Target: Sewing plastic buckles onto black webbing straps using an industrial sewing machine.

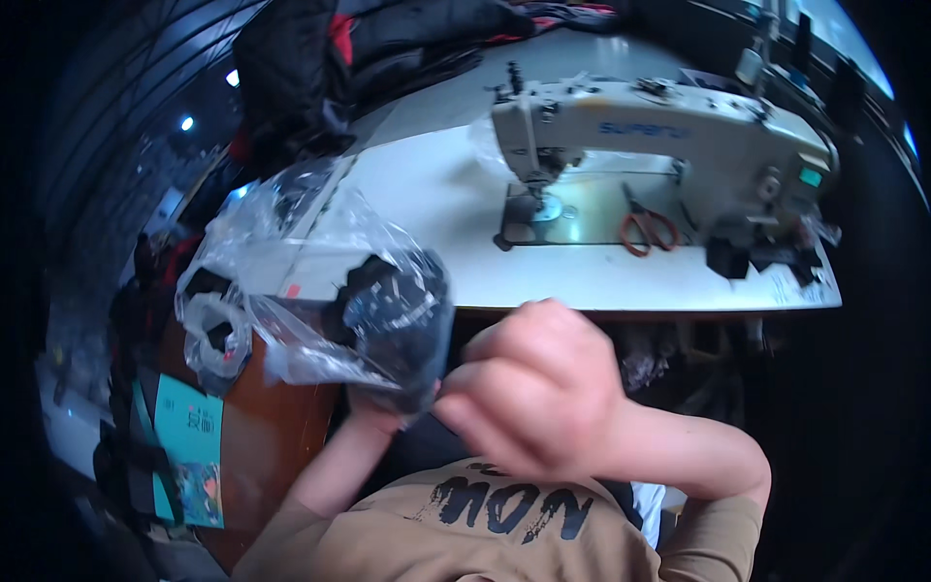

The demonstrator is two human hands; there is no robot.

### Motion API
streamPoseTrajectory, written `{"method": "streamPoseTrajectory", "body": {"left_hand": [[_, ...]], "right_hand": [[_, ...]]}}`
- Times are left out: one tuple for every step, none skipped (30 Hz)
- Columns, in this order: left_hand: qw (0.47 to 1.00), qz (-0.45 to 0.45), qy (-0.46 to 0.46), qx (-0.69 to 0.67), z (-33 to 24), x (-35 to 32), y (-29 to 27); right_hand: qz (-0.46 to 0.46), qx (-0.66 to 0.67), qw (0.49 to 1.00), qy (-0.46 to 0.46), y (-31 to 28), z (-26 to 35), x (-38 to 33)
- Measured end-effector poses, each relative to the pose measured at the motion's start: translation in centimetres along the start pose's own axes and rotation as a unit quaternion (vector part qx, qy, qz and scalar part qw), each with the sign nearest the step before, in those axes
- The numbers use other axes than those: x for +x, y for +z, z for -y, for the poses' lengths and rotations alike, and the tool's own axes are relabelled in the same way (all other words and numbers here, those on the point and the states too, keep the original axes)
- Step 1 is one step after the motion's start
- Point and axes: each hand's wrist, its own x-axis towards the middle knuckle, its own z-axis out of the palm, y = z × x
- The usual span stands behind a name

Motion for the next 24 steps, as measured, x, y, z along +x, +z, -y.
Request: {"method": "streamPoseTrajectory", "body": {"left_hand": [[0.999,0.036,-0.015,-0.027,-2.0,0.4,0.1],[0.998,0.044,-0.013,0.039,-4.8,-0.1,-0.7],[0.992,-0.081,0.046,0.087,-6.5,1.4,-0.3],[0.971,-0.188,0.091,0.116,-9.3,1.8,-1.3],[0.960,-0.205,0.112,0.153,-12.0,2.4,-2.5],[0.947,-0.221,0.130,0.192,-14.2,3.0,-2.9],[0.941,-0.218,0.125,0.225,-15.7,4.1,-2.7],[0.934,-0.215,0.118,0.259,-17.1,5.1,-2.3],[0.929,-0.188,0.107,0.301,-18.8,6.2,-2.6],[0.920,-0.181,0.097,0.334,-20.5,7.9,-3.3],[0.917,-0.160,0.087,0.356,-22.6,9.1,-4.7],[0.912,-0.142,0.079,0.377,-24.7,10.0,-6.2],[0.912,-0.146,0.074,0.377,-26.4,11.2,-7.7],[0.872,-0.181,0.097,0.445,-27.4,12.5,-8.8],[0.825,-0.214,0.120,0.509,-28.4,13.5,-9.9],[0.828,-0.215,0.110,0.506,-28.7,14.9,-10.6],[0.804,-0.239,0.115,0.532,-28.8,16.1,-10.8],[0.779,-0.262,0.120,0.557,-28.8,17.1,-11.0],[0.792,-0.239,0.103,0.552,-28.2,17.7,-10.1],[0.793,-0.240,0.096,0.551,-28.5,18.7,-10.8],[0.790,-0.230,0.113,0.557,-28.9,19.9,-11.3],[0.787,-0.221,0.132,0.562,-29.3,20.6,-11.6],[0.774,-0.221,0.142,0.575,-29.9,21.0,-11.8],[0.727,-0.240,0.173,0.619,-30.5,21.4,-11.8]], "right_hand": [[0.014,-0.003,1.000,0.026,0.3,-1.8,-0.3],[0.026,-0.006,0.998,0.049,0.7,-3.2,-0.6],[0.035,0.000,0.995,0.095,1.5,-5.3,-1.4],[0.038,0.014,0.991,0.130,2.1,-7.3,-1.9],[0.048,0.012,0.986,0.159,2.6,-9.2,-2.5],[0.056,0.008,0.980,0.188,2.8,-10.9,-3.1],[0.062,-0.002,0.973,0.223,3.2,-12.6,-3.5],[0.067,-0.009,0.968,0.242,3.4,-13.9,-3.8],[0.064,-0.005,0.963,0.260,4.0,-15.3,-4.1],[0.061,-0.006,0.958,0.279,4.6,-16.6,-4.3],[0.060,-0.004,0.957,0.283,5.8,-18.0,-4.3],[0.072,-0.010,0.955,0.287,7.4,-19.2,-4.1],[0.085,-0.020,0.952,0.294,8.8,-20.4,-4.0],[0.112,-0.009,0.943,0.312,10.1,-21.4,-3.7],[0.120,-0.009,0.943,0.310,11.4,-21.8,-3.5],[0.128,-0.013,0.942,0.310,12.7,-22.4,-3.4],[0.129,-0.016,0.939,0.317,13.6,-22.9,-3.7],[0.150,-0.027,0.940,0.306,14.3,-23.3,-4.0],[0.172,-0.035,0.940,0.293,15.0,-23.4,-3.9],[0.173,-0.036,0.938,0.299,15.5,-23.6,-3.9],[0.177,-0.064,0.937,0.295,15.9,-23.7,-3.9],[0.182,-0.089,0.936,0.288,16.1,-23.7,-3.7],[0.184,-0.088,0.934,0.292,16.3,-23.8,-3.5],[0.173,-0.084,0.939,0.286,16.5,-23.8,-3.4]]}}
